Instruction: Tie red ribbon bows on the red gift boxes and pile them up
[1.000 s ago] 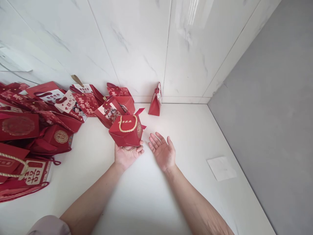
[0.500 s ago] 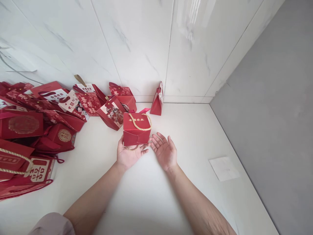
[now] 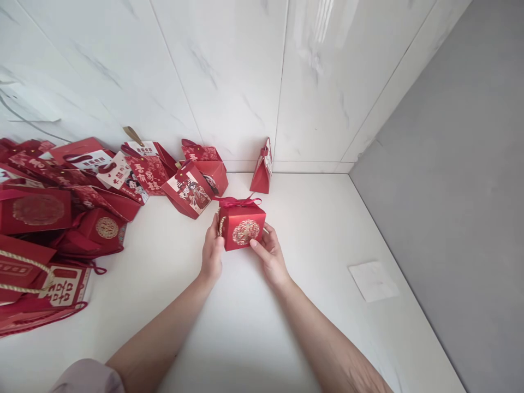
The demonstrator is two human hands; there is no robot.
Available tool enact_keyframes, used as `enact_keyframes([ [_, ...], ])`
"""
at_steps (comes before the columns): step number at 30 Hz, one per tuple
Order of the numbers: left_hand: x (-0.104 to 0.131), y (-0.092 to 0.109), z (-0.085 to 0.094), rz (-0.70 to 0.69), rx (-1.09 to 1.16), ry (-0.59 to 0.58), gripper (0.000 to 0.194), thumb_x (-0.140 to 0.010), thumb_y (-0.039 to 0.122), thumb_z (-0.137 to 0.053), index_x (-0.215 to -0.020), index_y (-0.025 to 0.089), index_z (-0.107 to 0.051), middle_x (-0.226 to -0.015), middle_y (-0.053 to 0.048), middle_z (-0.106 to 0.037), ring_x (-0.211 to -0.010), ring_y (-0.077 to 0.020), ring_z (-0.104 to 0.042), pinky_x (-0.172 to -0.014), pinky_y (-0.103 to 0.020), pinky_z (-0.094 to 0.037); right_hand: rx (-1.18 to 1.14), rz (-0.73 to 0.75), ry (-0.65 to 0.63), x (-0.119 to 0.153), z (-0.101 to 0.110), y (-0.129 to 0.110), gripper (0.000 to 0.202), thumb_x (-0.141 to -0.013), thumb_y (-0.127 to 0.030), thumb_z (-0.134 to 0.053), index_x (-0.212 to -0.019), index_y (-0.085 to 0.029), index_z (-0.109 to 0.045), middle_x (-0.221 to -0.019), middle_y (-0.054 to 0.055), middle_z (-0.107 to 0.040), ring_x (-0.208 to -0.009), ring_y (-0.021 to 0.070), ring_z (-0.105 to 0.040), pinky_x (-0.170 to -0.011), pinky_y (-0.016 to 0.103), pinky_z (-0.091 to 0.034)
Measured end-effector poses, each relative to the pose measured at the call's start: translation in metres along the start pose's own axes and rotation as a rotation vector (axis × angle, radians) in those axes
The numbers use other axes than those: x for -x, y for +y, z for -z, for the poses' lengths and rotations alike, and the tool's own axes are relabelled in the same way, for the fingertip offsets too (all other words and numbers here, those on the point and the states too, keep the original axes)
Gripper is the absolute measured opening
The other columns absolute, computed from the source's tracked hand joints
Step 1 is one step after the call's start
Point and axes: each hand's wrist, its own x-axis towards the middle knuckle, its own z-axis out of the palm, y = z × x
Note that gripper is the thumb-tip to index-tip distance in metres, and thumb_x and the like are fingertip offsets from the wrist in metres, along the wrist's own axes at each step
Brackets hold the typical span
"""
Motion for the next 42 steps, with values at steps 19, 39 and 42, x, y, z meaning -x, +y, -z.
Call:
enact_keyframes([
  [19,0.004,-0.005,0.003,-0.079,-0.11,-0.291,0.058,-0.09,0.051,-0.05,-0.139,0.02,-0.046,-0.14,-0.013,-0.053,-0.127,-0.0305,-0.051,-0.104,-0.044,-0.044,-0.245,-0.148,0.0,-0.01,0.009,-0.005,0.024,-0.091,-0.03,-0.059,-0.114,-0.028,-0.065,-0.116,0.0,-0.071,-0.103,0.0162,-0.067,-0.089,0.03,-0.057],
  [39,0.003,-0.002,0.006,0.102,0.066,-0.245,0.042,-0.078,0.048,-0.064,-0.11,0.021,-0.063,-0.115,-0.01,-0.065,-0.085,-0.0225,-0.067,-0.074,-0.038,-0.054,-0.414,-0.227,0.098,-0.007,0.016,-0.012,0.029,-0.089,-0.047,-0.05,-0.09,-0.026,-0.07,-0.099,0.001,-0.073,-0.096,0.0228,-0.068,-0.088,0.041,-0.054],
  [42,0.004,0.002,0.005,0.008,0.183,-0.207,0.061,-0.085,0.07,-0.038,-0.07,0.017,-0.063,-0.129,-0.013,-0.058,-0.117,-0.0309,-0.056,-0.101,-0.044,-0.044,-0.405,-0.168,0.078,-0.006,0.012,-0.011,0.035,-0.089,-0.05,-0.047,-0.108,-0.028,-0.067,-0.126,0.001,-0.066,-0.122,0.0248,-0.059,-0.101,0.046,-0.048],
])
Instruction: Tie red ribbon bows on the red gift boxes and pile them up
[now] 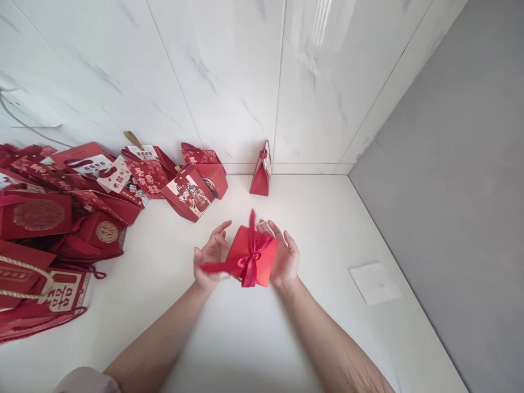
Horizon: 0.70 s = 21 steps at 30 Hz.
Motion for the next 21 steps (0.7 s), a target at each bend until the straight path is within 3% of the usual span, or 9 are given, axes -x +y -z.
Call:
enact_keyframes([
  [2,-0.001,0.001,-0.001,0.084,0.124,0.015,0.067,-0.086,0.074,-0.03,-0.06,0.017,-0.054,-0.114,-0.014,-0.064,-0.105,-0.0301,-0.061,-0.094,-0.047,-0.046,0.019,0.022,-0.005,-0.001,0.0,0.001,0.037,-0.09,-0.049,-0.047,-0.111,-0.026,-0.066,-0.134,0.003,-0.062,-0.131,0.0235,-0.052,-0.109,0.045,-0.043],
  [5,-0.004,-0.002,-0.002,0.195,0.224,0.015,0.052,-0.087,0.067,-0.043,-0.077,0.019,-0.059,-0.093,-0.009,-0.065,-0.083,-0.0248,-0.063,-0.081,-0.044,-0.05,0.057,0.014,-0.023,-0.005,0.004,0.002,0.037,-0.089,-0.049,-0.048,-0.108,-0.023,-0.068,-0.133,0.005,-0.063,-0.135,0.0239,-0.048,-0.115,0.044,-0.036],
  [8,-0.005,-0.005,-0.001,0.142,0.097,-0.039,0.035,-0.087,0.053,-0.056,-0.104,0.022,-0.06,-0.106,-0.008,-0.062,-0.092,-0.0225,-0.062,-0.085,-0.039,-0.05,0.118,0.04,-0.034,-0.008,0.007,0.003,0.036,-0.089,-0.049,-0.049,-0.105,-0.023,-0.068,-0.13,0.006,-0.064,-0.135,0.0256,-0.049,-0.115,0.047,-0.035],
  [11,-0.004,-0.004,0.001,0.088,-0.048,-0.082,0.043,-0.088,0.048,-0.055,-0.124,0.024,-0.055,-0.127,-0.01,-0.056,-0.112,-0.0252,-0.057,-0.094,-0.038,-0.047,0.231,0.128,-0.048,-0.008,0.006,0.006,0.034,-0.09,-0.048,-0.05,-0.109,-0.025,-0.067,-0.137,0.005,-0.06,-0.134,0.0262,-0.049,-0.113,0.048,-0.037],
  [14,-0.006,0.001,0.003,0.103,-0.046,-0.061,0.051,-0.087,0.043,-0.057,-0.135,0.027,-0.05,-0.141,-0.008,-0.049,-0.126,-0.027,-0.05,-0.1,-0.038,-0.045,0.398,0.203,-0.075,-0.005,0.001,0.011,0.031,-0.088,-0.043,-0.057,-0.115,-0.029,-0.063,-0.147,0.002,-0.05,-0.132,0.0259,-0.05,-0.107,0.045,-0.042],
  [17,-0.009,0.01,0.003,0.139,-0.051,-0.067,0.042,-0.082,0.043,-0.064,-0.118,0.022,-0.063,-0.139,-0.009,-0.053,-0.118,-0.0281,-0.057,-0.096,-0.038,-0.047,0.562,0.245,-0.071,-0.001,-0.002,0.017,0.034,-0.086,-0.041,-0.064,-0.117,-0.029,-0.06,-0.138,0.003,-0.056,-0.115,0.0237,-0.06,-0.095,0.04,-0.049],
  [19,-0.009,0.018,0.0,0.155,-0.098,-0.05,0.03,-0.081,0.043,-0.067,-0.099,0.018,-0.07,-0.134,-0.01,-0.056,-0.11,-0.0266,-0.062,-0.09,-0.036,-0.05,0.65,0.269,-0.046,0.001,-0.003,0.02,0.035,-0.085,-0.042,-0.065,-0.117,-0.028,-0.058,-0.118,0.005,-0.066,-0.099,0.0211,-0.065,-0.087,0.038,-0.052],
  [21,-0.007,0.027,-0.004,0.169,-0.15,-0.004,0.027,-0.082,0.041,-0.067,-0.093,0.017,-0.07,-0.131,-0.011,-0.057,-0.103,-0.0244,-0.064,-0.083,-0.034,-0.052,0.72,0.3,-0.003,0.002,-0.003,0.021,0.035,-0.084,-0.043,-0.066,-0.114,-0.028,-0.058,-0.104,0.004,-0.068,-0.091,0.02,-0.065,-0.082,0.036,-0.053],
])
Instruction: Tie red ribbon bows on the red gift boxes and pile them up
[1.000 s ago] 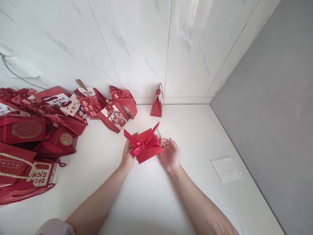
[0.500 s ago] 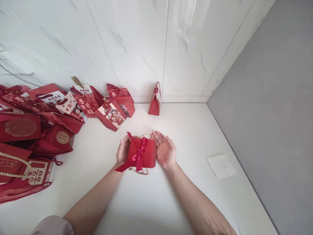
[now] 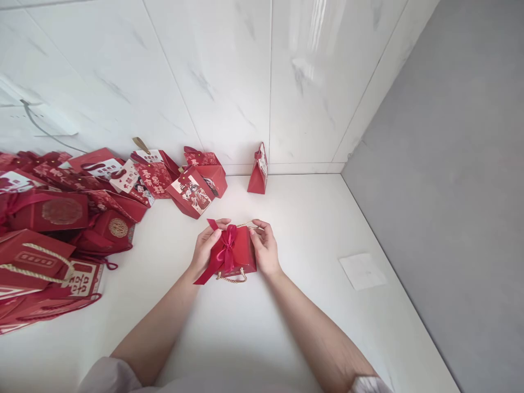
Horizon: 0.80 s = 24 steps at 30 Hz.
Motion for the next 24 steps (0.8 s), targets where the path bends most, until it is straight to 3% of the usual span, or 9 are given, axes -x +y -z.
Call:
enact_keyframes([
  [2,0.005,0.009,-0.001,-0.006,-0.067,0.06,0.025,-0.081,0.04,-0.069,-0.091,0.017,-0.07,-0.127,-0.011,-0.059,-0.1,-0.0232,-0.065,-0.079,-0.033,-0.053,0.053,0.016,0.059,0.001,0.0,0.0,0.034,-0.082,-0.043,-0.068,-0.111,-0.027,-0.058,-0.1,0.004,-0.066,-0.089,0.0199,-0.065,-0.078,0.036,-0.053],
  [6,0.014,0.028,0.003,-0.162,-0.395,0.16,0.02,-0.078,0.038,-0.072,-0.074,0.018,-0.07,-0.11,-0.008,-0.064,-0.105,-0.0225,-0.061,-0.093,-0.034,-0.048,0.105,0.018,0.125,0.002,0.002,0.0,0.032,-0.081,-0.044,-0.068,-0.107,-0.027,-0.057,-0.1,0.004,-0.063,-0.084,0.019,-0.062,-0.076,0.036,-0.052],
  [10,0.025,0.041,0.013,-0.177,-0.648,0.208,0.023,-0.079,0.04,-0.07,-0.069,0.02,-0.066,-0.107,-0.006,-0.065,-0.105,-0.0226,-0.06,-0.09,-0.034,-0.047,0.059,0.09,-0.013,0.007,0.003,-0.005,0.033,-0.088,-0.051,-0.058,-0.111,-0.028,-0.061,-0.117,0.005,-0.062,-0.105,0.0221,-0.06,-0.094,0.04,-0.048],
  [14,0.034,0.04,0.02,-0.068,-0.634,0.21,0.028,-0.078,0.044,-0.07,-0.066,0.019,-0.063,-0.106,-0.006,-0.066,-0.104,-0.0237,-0.06,-0.087,-0.034,-0.047,-0.013,0.204,-0.258,0.016,0.002,-0.012,0.05,-0.088,-0.059,-0.055,-0.128,-0.029,-0.057,-0.143,0.006,-0.05,-0.131,0.0258,-0.047,-0.113,0.043,-0.033],
  [17,0.041,0.035,0.024,0.004,-0.57,0.234,0.031,-0.078,0.047,-0.07,-0.067,0.018,-0.064,-0.108,-0.007,-0.065,-0.104,-0.0243,-0.06,-0.092,-0.036,-0.044,0.041,0.264,-0.376,0.021,0.001,-0.015,0.057,-0.087,-0.055,-0.058,-0.137,-0.029,-0.05,-0.153,0.005,-0.039,-0.143,0.0254,-0.033,-0.12,0.043,-0.02],
  [20,0.048,0.029,0.029,0.048,-0.5,0.284,0.034,-0.075,0.048,-0.072,-0.066,0.017,-0.062,-0.111,-0.007,-0.065,-0.105,-0.0252,-0.06,-0.097,-0.039,-0.041,0.113,0.224,-0.365,0.022,0.001,-0.012,0.054,-0.088,-0.045,-0.061,-0.138,-0.031,-0.049,-0.156,0.003,-0.036,-0.146,0.0237,-0.028,-0.121,0.044,-0.017],
  [24,0.055,0.023,0.042,0.101,-0.394,0.272,0.034,-0.073,0.048,-0.074,-0.069,0.017,-0.06,-0.109,-0.009,-0.066,-0.1,-0.0248,-0.062,-0.091,-0.038,-0.046,0.099,0.139,-0.233,0.018,0.001,-0.004,0.044,-0.087,-0.044,-0.063,-0.128,-0.032,-0.056,-0.149,0.003,-0.045,-0.138,0.0236,-0.039,-0.114,0.044,-0.03],
])
